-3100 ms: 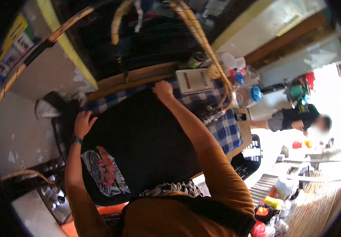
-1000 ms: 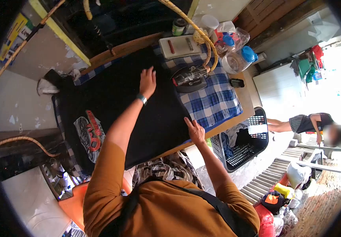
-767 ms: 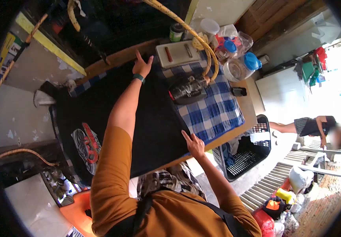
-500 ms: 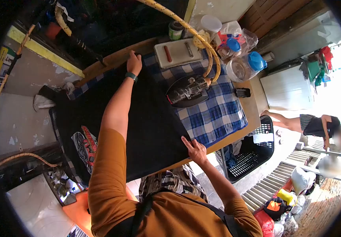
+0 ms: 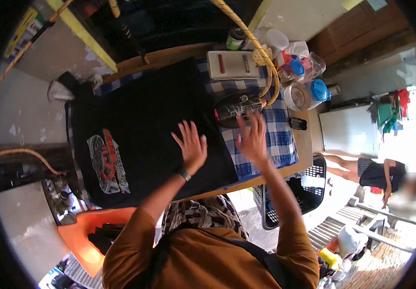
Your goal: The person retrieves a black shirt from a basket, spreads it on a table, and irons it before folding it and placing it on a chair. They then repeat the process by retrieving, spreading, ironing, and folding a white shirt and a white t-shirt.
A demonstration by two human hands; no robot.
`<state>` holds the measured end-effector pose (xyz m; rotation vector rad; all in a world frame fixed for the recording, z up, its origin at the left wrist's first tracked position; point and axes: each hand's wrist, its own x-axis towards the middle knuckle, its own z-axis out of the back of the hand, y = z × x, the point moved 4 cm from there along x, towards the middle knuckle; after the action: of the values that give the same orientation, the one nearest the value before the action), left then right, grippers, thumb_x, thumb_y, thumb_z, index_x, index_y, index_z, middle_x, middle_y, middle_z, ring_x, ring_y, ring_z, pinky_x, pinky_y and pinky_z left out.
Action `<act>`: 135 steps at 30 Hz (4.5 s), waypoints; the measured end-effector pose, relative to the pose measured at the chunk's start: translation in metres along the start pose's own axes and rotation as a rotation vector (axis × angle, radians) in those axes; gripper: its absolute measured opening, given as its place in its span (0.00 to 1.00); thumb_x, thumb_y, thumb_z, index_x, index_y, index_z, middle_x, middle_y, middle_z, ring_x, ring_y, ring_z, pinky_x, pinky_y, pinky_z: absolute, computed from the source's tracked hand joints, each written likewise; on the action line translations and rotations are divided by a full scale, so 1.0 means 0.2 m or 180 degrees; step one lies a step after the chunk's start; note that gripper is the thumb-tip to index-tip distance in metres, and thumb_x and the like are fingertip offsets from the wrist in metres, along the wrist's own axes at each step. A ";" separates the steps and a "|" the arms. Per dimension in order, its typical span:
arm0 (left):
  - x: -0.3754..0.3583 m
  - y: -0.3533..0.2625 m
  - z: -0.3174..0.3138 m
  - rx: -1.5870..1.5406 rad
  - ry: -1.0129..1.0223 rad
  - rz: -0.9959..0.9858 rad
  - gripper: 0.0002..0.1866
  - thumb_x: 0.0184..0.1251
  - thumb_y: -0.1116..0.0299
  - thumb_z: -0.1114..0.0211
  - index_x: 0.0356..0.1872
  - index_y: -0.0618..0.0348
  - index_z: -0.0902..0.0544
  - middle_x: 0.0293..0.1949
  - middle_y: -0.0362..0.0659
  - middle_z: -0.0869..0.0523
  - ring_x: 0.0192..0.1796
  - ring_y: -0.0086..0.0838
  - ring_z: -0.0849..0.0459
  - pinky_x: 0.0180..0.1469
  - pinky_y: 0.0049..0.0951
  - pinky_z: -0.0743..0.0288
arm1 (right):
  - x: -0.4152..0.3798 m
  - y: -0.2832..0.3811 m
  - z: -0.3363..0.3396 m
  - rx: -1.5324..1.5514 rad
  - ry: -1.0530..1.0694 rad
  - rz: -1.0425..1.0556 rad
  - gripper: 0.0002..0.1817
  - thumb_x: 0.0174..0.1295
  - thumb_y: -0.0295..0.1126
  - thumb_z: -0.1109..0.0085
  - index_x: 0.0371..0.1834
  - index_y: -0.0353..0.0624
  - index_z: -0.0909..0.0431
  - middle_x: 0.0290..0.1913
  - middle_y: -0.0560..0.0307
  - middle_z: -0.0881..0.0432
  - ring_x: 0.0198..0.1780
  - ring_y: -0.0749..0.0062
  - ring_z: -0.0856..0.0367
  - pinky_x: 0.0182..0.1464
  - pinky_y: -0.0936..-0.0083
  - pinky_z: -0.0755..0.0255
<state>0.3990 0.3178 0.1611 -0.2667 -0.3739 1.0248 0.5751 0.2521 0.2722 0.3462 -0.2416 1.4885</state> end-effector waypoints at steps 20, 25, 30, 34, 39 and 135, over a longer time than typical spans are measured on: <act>-1.10 0.63 0.41 0.0512 0.0378 -0.0796 0.36 0.56 0.65 0.41 0.69 0.54 0.37 0.73 0.46 0.43 0.76 0.35 0.49 0.73 0.62 0.67 | 0.09 0.22 -0.10 0.2034 0.2598 -0.1643 0.25 0.51 0.47 0.38 0.36 0.31 0.23 0.20 0.51 0.18 0.22 0.70 0.17 0.32 0.72 0.21; -1.17 0.71 0.53 0.0149 0.0637 -0.0384 0.40 0.49 0.73 0.43 0.70 0.54 0.40 0.72 0.49 0.42 0.75 0.37 0.48 0.74 0.55 0.63 | -0.20 0.57 -0.27 0.1160 0.2295 -0.0742 0.29 0.50 0.51 0.41 0.41 0.34 0.21 0.31 0.39 0.17 0.36 0.54 0.15 0.41 0.64 0.20; -1.25 0.83 0.54 0.0181 0.0705 -0.0088 0.41 0.52 0.78 0.44 0.72 0.53 0.44 0.73 0.48 0.44 0.75 0.39 0.47 0.75 0.46 0.58 | -0.15 0.31 -0.19 0.1684 0.2019 -0.1959 0.20 0.51 0.44 0.38 0.27 0.32 0.21 0.18 0.48 0.19 0.20 0.66 0.17 0.29 0.70 0.22; -1.36 0.91 0.53 0.0488 0.0255 0.0093 0.44 0.48 0.88 0.50 0.72 0.54 0.44 0.73 0.50 0.45 0.75 0.42 0.47 0.75 0.46 0.54 | -0.08 0.11 -0.19 0.2589 0.2197 -0.1590 0.11 0.54 0.33 0.42 0.22 0.36 0.26 0.15 0.57 0.24 0.15 0.75 0.25 0.20 0.73 0.30; -1.47 0.90 0.47 0.1038 0.0440 0.0365 0.38 0.55 0.80 0.46 0.72 0.57 0.44 0.73 0.51 0.45 0.75 0.41 0.48 0.75 0.42 0.54 | -0.21 0.30 -0.13 0.1572 0.2519 0.0646 0.27 0.43 0.39 0.36 0.49 0.40 0.22 0.30 0.44 0.16 0.34 0.53 0.16 0.41 0.65 0.24; -2.25 1.68 0.97 -0.2019 0.0514 0.3482 0.18 0.61 0.55 0.31 0.30 0.63 0.17 0.24 0.29 0.21 0.28 0.17 0.26 0.36 0.24 0.29 | -0.76 0.24 -0.31 0.1384 0.1938 0.1572 0.25 0.42 0.30 0.28 0.48 0.40 0.21 0.44 0.49 0.26 0.53 0.54 0.28 0.53 0.60 0.28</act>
<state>-0.1540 0.1019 0.1265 -1.2082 -0.3981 1.9174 0.5134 0.1362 0.1622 0.1642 0.5267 2.0597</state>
